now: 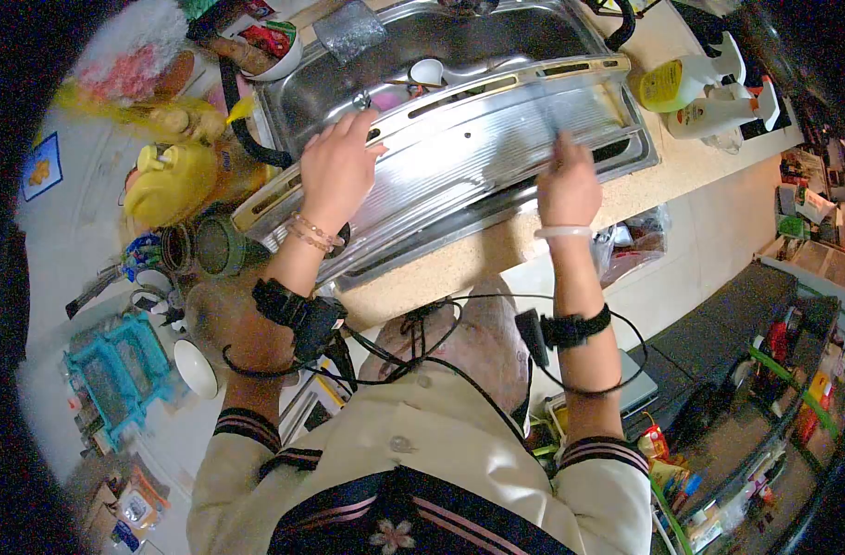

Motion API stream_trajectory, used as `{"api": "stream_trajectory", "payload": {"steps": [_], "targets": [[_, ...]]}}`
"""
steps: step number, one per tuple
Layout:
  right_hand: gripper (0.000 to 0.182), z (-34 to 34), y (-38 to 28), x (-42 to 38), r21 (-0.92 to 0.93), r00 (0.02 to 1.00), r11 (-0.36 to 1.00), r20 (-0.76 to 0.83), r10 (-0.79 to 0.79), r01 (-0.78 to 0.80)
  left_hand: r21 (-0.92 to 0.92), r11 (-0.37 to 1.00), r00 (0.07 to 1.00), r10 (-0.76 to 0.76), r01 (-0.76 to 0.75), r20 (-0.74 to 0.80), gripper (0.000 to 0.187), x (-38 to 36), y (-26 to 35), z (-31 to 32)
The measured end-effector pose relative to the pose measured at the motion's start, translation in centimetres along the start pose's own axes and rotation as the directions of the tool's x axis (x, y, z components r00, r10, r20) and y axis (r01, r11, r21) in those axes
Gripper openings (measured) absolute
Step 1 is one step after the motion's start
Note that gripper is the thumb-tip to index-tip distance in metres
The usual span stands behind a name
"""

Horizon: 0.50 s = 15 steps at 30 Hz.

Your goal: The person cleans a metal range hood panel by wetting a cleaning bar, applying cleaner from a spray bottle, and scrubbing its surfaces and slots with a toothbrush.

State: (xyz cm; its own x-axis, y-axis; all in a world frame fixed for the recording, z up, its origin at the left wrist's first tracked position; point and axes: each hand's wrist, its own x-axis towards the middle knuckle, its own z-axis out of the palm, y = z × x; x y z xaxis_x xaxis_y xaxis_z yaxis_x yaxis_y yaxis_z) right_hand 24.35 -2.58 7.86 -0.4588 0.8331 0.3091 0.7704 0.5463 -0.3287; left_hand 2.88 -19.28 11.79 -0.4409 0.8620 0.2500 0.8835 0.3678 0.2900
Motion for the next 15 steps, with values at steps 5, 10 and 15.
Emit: {"api": "stream_trajectory", "payload": {"steps": [5, 10, 15], "targets": [[0.027, 0.4, -0.8, -1.1, 0.08, 0.999, 0.996, -0.029, -0.046, 0.048, 0.011, 1.0, 1.0, 0.013, -0.013, -0.019, 0.038, 0.2, -0.2, 0.3], [0.038, 0.5, 0.0, -1.0, 0.143, 0.998, 0.988, -0.044, -0.051, 0.057, 0.019, 1.0, 1.0, 0.015, -0.014, -0.01, 0.039, -0.1, -0.1, 0.3], [0.028, -0.6, -0.5, -0.7, 0.089, 0.977, 0.977, 0.076, -0.199, 0.192, 0.006, 1.0, 1.0, 0.009, -0.009, -0.022, 0.037, 0.0, 0.0, 0.2]]}}
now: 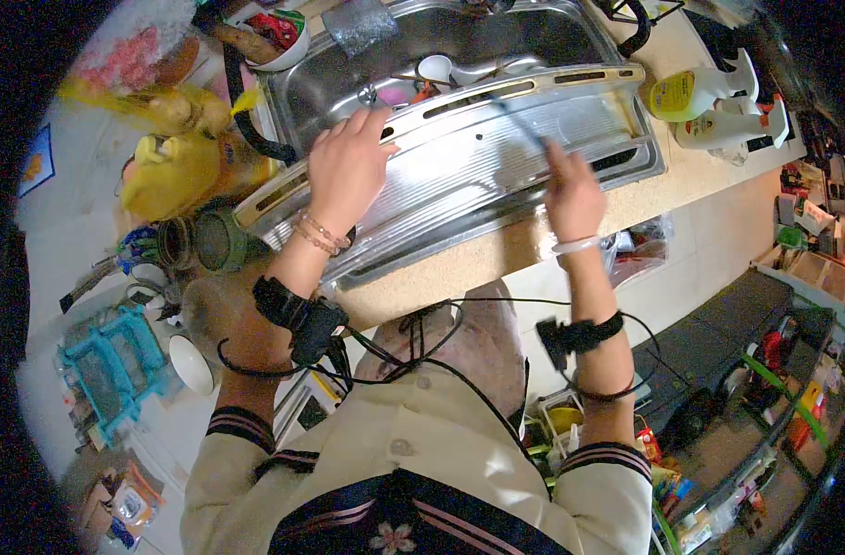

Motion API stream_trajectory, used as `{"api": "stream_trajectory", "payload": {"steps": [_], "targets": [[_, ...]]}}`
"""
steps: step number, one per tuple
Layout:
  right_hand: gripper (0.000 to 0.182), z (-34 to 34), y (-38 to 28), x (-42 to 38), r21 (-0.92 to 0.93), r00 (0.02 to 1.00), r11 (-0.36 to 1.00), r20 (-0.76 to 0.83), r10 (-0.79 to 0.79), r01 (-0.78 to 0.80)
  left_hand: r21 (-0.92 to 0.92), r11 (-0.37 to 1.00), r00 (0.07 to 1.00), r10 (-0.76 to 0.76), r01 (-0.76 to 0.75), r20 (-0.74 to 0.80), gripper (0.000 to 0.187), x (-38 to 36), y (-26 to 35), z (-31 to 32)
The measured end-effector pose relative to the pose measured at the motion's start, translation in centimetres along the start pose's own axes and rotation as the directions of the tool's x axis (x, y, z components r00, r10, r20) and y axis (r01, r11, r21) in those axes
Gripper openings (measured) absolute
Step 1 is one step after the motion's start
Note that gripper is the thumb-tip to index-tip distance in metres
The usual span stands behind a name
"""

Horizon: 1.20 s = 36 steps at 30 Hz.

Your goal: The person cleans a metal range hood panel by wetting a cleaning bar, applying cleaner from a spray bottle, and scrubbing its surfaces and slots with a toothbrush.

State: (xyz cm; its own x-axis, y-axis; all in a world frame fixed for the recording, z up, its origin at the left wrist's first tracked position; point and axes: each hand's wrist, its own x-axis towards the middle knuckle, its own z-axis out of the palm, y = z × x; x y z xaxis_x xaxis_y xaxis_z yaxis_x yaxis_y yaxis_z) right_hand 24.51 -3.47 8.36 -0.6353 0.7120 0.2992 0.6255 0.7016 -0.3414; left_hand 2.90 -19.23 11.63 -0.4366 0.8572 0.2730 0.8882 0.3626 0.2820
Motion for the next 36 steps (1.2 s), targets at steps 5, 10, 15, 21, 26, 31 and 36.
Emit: {"api": "stream_trajectory", "payload": {"steps": [5, 10, 15, 21, 26, 31, 36], "targets": [[0.022, -1.0, 3.9, 3.8, 0.004, 0.978, 0.978, 0.017, -0.208, 0.208, -0.007, 1.0, 1.0, -0.001, 0.001, -0.002, 0.038, 0.0, -0.2, 0.1], [0.018, -1.5, 7.4, 7.7, 0.029, 0.966, 0.986, 0.195, -0.168, 0.165, 0.012, 1.0, 1.0, -0.004, 0.004, -0.002, 0.037, 0.1, -0.1, 0.2], [0.029, -0.5, 6.5, 9.6, 0.149, 0.922, 0.936, 0.18, -0.343, 0.319, 0.05, 0.998, 0.999, -0.03, 0.029, 0.023, 0.039, 0.1, 0.2, 0.2], [0.026, -2.0, 10.1, 12.5, 0.196, 0.865, 0.962, 0.43, -0.26, 0.193, 0.097, 0.992, 0.994, -0.084, 0.078, 0.064, 0.039, 0.3, 0.6, 0.5], [0.023, -0.4, 6.6, 12.5, 0.165, 0.799, 0.916, 0.45, -0.4, 0.366, 0.18, 0.98, 0.996, -0.079, 0.083, -0.03, 0.039, 0.1, 1.2, 1.0], [0.021, -2.1, 9.0, 14.2, 0.125, 0.812, 0.922, 0.442, -0.381, 0.365, 0.209, 0.974, 0.992, -0.061, 0.084, -0.11, 0.039, -0.1, 1.3, 1.3], [0.021, -0.5, 4.3, 13.0, 0.212, 0.753, 0.875, 0.447, -0.483, 0.435, 0.145, 0.985, 0.993, -0.083, 0.094, -0.084, 0.038, -0.2, 1.2, 1.4]]}}
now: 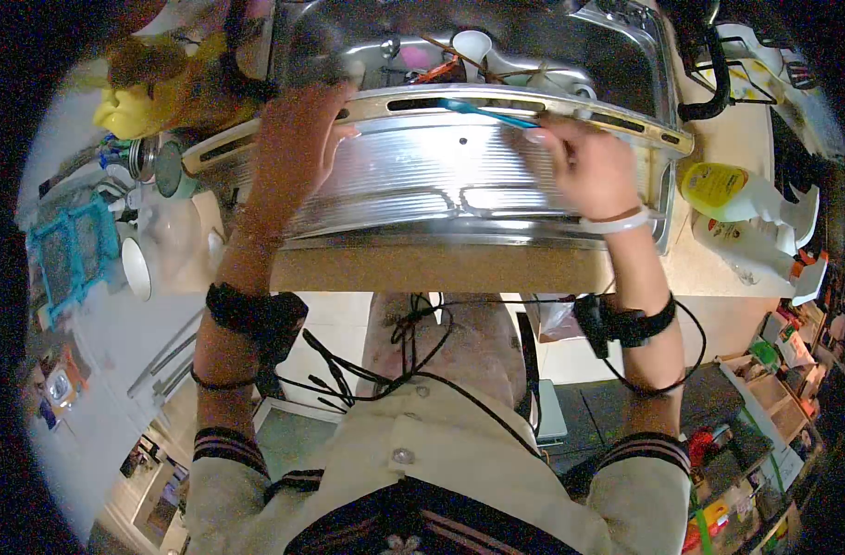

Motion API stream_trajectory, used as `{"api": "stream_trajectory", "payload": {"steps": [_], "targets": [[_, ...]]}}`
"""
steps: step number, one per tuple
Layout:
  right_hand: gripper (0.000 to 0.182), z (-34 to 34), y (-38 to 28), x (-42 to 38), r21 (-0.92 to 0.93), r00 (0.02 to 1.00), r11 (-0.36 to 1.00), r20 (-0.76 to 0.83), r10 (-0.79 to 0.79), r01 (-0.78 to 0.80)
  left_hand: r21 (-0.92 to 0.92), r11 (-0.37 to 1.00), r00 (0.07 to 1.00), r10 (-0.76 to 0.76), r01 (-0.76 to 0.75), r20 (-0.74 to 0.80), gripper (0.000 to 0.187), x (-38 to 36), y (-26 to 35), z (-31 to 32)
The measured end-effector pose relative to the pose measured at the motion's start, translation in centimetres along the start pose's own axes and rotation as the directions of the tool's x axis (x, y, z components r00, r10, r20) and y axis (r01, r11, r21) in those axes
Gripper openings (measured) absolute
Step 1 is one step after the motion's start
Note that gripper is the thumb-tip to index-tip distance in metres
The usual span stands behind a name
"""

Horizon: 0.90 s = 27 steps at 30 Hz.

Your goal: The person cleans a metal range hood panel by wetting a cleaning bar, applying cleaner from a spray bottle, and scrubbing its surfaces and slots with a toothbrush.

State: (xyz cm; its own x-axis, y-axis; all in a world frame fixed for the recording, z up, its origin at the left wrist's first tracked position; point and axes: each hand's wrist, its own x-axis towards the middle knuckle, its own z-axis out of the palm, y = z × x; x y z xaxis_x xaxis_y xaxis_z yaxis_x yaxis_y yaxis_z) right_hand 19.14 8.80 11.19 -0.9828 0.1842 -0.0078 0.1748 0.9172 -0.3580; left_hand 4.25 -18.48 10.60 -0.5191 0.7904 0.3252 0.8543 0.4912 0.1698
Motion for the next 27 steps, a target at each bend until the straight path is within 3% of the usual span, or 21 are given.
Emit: {"api": "stream_trajectory", "payload": {"steps": [3, 7, 8, 10, 14, 16, 19, 22, 25, 27], "targets": [[0.025, -2.7, 3.4, -1.5, -0.087, 0.988, 0.985, 0.037, 0.152, -0.149, -0.008, 0.999, 0.999, -0.031, 0.031, 0.021, 0.037, -0.1, 0.0, 0.1], [0.025, -0.7, -0.9, -1.2, -0.109, 0.996, 0.991, 0.013, 0.084, -0.082, 0.039, 0.999, 0.999, -0.027, 0.028, -0.019, 0.035, -0.3, 0.5, 0.0], [0.024, 1.0, -1.9, -0.5, -0.1, 1.0, 0.995, -0.03, -0.011, 0.008, 0.051, 0.998, 0.999, -0.034, 0.035, -0.02, 0.034, -0.2, 0.6, -0.1], [0.024, 0.5, -3.7, -0.3, -0.031, 0.999, 0.999, -0.041, 0.007, -0.008, 0.065, 0.997, 0.999, -0.035, 0.037, -0.018, 0.033, -0.2, 0.5, -0.1], [0.026, -0.9, 2.6, -3.5, -0.084, 0.977, 0.98, -0.129, 0.17, -0.182, 0.029, 0.999, 0.999, -0.035, 0.035, -0.015, 0.035, -0.1, 0.3, 0.0], [0.024, -1.4, 2.2, -3.8, -0.14, 0.979, 0.974, -0.131, 0.159, -0.177, 0.009, 0.999, 0.999, -0.049, 0.049, 0.001, 0.037, -0.3, 0.6, 0.1], [0.025, -0.9, -0.2, -3.1, 0.067, 0.966, 0.993, -0.237, 0.106, -0.093, 0.026, 0.999, 0.999, -0.042, 0.042, -0.019, 0.036, -0.1, 0.0, 0.5], [0.023, 1.5, -4.0, -1.3, -0.093, 0.97, 0.992, -0.237, 0.06, -0.084, 0.054, 0.998, 0.996, -0.016, 0.021, -0.087, 0.034, -0.4, 0.2, 0.9], [0.029, 2.5, -1.7, -2.4, -0.08, 0.943, 0.986, -0.312, 0.115, -0.147, 0.08, 0.996, 0.997, -0.022, 0.028, -0.078, 0.035, -0.2, 0.8, 0.2], [0.029, 1.8, 1.7, -4.3, -0.031, 0.904, 0.939, -0.282, 0.32, -0.342, 0.081, 0.995, 0.998, -0.056, 0.057, -0.018, 0.036, -0.1, 0.9, 0.0]]}}
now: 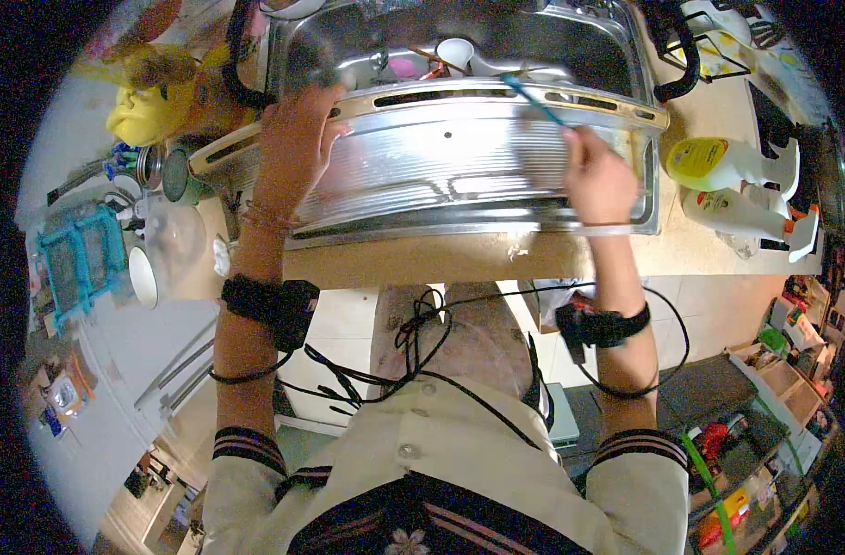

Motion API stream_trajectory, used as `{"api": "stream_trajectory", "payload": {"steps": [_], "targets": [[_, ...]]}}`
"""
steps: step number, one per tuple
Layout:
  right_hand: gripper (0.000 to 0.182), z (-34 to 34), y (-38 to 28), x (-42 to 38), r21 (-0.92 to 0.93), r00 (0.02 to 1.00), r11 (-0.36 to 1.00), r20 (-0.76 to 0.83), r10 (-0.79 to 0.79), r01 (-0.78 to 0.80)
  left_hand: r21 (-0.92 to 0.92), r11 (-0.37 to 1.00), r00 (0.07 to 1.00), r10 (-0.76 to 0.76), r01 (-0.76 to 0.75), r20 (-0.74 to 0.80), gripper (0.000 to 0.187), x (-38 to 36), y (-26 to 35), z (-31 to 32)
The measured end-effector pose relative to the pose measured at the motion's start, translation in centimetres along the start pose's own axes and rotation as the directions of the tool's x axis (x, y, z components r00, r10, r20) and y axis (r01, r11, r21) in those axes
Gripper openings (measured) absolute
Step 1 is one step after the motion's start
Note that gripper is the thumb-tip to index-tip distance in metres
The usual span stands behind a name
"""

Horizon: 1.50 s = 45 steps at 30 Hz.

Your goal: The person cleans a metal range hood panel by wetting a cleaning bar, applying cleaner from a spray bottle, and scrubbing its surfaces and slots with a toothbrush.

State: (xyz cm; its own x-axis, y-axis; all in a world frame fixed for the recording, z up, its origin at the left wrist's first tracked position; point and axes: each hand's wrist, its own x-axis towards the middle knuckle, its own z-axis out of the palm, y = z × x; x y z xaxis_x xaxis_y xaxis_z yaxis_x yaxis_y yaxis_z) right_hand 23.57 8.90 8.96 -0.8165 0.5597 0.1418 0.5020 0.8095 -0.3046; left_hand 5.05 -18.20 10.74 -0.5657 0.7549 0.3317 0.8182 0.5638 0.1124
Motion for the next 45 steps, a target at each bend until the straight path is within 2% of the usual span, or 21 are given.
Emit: {"api": "stream_trajectory", "payload": {"steps": [1, 5, 7, 11, 12, 15, 19, 20, 21, 22, 25, 27, 31, 34, 35, 37, 39, 40, 43, 44, 45], "targets": [[0.029, -0.4, 1.2, -0.1, -0.024, 0.996, 0.996, 0.031, 0.082, -0.081, 0.002, 1.0, 1.0, 0.004, -0.004, -0.002, 0.036, 0.0, 0.0, -0.1], [0.026, 1.3, -3.4, -0.8, 0.065, 0.998, 0.996, -0.015, -0.066, 0.067, 0.036, 0.999, 1.0, 0.015, -0.014, -0.015, 0.038, -0.2, 0.1, 0.3], [0.026, 0.9, -6.4, -1.1, 0.052, 0.992, 0.992, 0.057, -0.115, 0.112, 0.01, 1.0, 1.0, 0.027, -0.027, -0.012, 0.039, -0.2, -0.3, 0.5], [0.029, 0.2, 0.9, -1.4, -0.045, 0.985, 0.985, 0.028, 0.168, -0.167, -0.139, 0.99, 1.0, 0.022, -0.021, 0.005, 0.039, 0.1, -0.8, -0.2], [0.033, 0.2, 2.4, -1.6, 0.04, 0.982, 0.981, -0.004, 0.19, -0.189, -0.169, 0.986, 1.0, 0.012, -0.009, 0.018, 0.039, 0.0, -0.8, -0.6], [0.035, -0.7, 0.8, -1.3, -0.038, 0.964, 0.964, 0.004, 0.264, -0.264, 0.001, 0.999, 0.999, -0.045, 0.045, 0.002, 0.041, -0.9, -1.0, -1.4], [0.036, 1.0, -6.1, -2.3, 0.103, 0.95, 0.959, 0.2, 0.239, -0.263, -0.059, 0.99, 0.989, -0.126, 0.13, 0.072, 0.038, -1.7, -2.4, -2.2], [0.035, 1.8, -9.0, -3.4, 0.158, 0.984, 0.976, 0.113, 0.136, -0.153, -0.072, 0.99, 0.989, -0.115, 0.122, 0.09, 0.038, -1.7, -2.6, -2.0], [0.033, 1.9, -12.0, -4.2, 0.206, 0.989, 0.975, 0.135, 0.055, -0.082, -0.086, 0.99, 0.989, -0.102, 0.112, 0.105, 0.037, -1.5, -2.6, -1.7], [0.033, 1.6, -14.4, -4.4, 0.214, 0.963, 0.975, 0.268, -0.006, -0.053, -0.102, 0.99, 0.989, -0.087, 0.1, 0.119, 0.037, -1.4, -2.8, -1.6], [0.027, 2.8, -13.5, -5.2, 0.169, 0.996, 0.984, 0.076, 0.049, -0.061, -0.113, 0.994, 1.0, -0.008, 0.007, -0.008, 0.037, -2.2, -4.4, -2.2], [0.034, 2.5, -10.0, -5.0, 0.068, 0.961, 0.961, 0.088, 0.261, -0.267, -0.122, 0.989, 0.996, -0.074, 0.08, 0.052, 0.038, -3.5, -6.5, -3.7], [0.038, 1.7, -14.1, -5.1, 0.139, 0.963, 0.953, 0.053, 0.263, -0.268, -0.095, 0.993, 0.997, -0.072, 0.073, 0.013, 0.037, -6.1, -10.9, -5.6], [0.033, 2.7, -23.0, -6.8, 0.122, 0.976, 0.983, 0.184, 0.117, -0.141, -0.45, 0.875, 0.982, -0.141, 0.181, 0.122, 0.036, -6.6, -12.8, -5.5], [0.032, 2.1, -25.3, -6.9, 0.092, 0.952, 0.989, 0.295, 0.086, -0.118, -0.496, 0.846, 0.98, -0.157, 0.196, 0.119, 0.036, -6.8, -13.1, -5.6], [0.032, 3.4, -24.7, -7.7, 0.155, 0.986, 0.979, 0.115, 0.118, -0.136, -0.588, 0.777, 0.974, -0.187, 0.224, 0.125, 0.036, -7.1, -13.0, -5.8], [0.034, 3.6, -22.4, -7.5, 0.217, 0.955, 0.931, 0.098, 0.279, -0.294, -0.592, 0.79, 0.986, -0.154, 0.162, 0.065, 0.037, -7.3, -13.5, -5.3], [0.034, 2.9, -21.9, -7.4, 0.121, 0.924, 0.922, 0.159, 0.347, -0.367, -0.599, 0.783, 0.985, -0.159, 0.166, 0.066, 0.039, -7.4, -13.4, -5.3], [0.032, 4.4, -26.1, -8.8, 0.035, 0.986, 0.99, 0.093, 0.136, -0.139, -0.611, 0.774, 0.983, -0.175, 0.168, 0.049, 0.038, -7.7, -12.9, -5.3], [0.03, 4.8, -28.5, -9.5, 0.101, 0.993, 0.992, 0.096, 0.062, -0.072, -0.608, 0.779, 0.985, -0.174, 0.15, 0.02, 0.036, -7.8, -12.7, -5.4], [0.028, 4.0, -30.7, -9.3, 0.104, 0.975, 0.988, 0.205, 0.09, -0.113, -0.605, 0.785, 0.985, -0.172, 0.131, -0.011, 0.034, -7.6, -12.6, -5.5]]}}
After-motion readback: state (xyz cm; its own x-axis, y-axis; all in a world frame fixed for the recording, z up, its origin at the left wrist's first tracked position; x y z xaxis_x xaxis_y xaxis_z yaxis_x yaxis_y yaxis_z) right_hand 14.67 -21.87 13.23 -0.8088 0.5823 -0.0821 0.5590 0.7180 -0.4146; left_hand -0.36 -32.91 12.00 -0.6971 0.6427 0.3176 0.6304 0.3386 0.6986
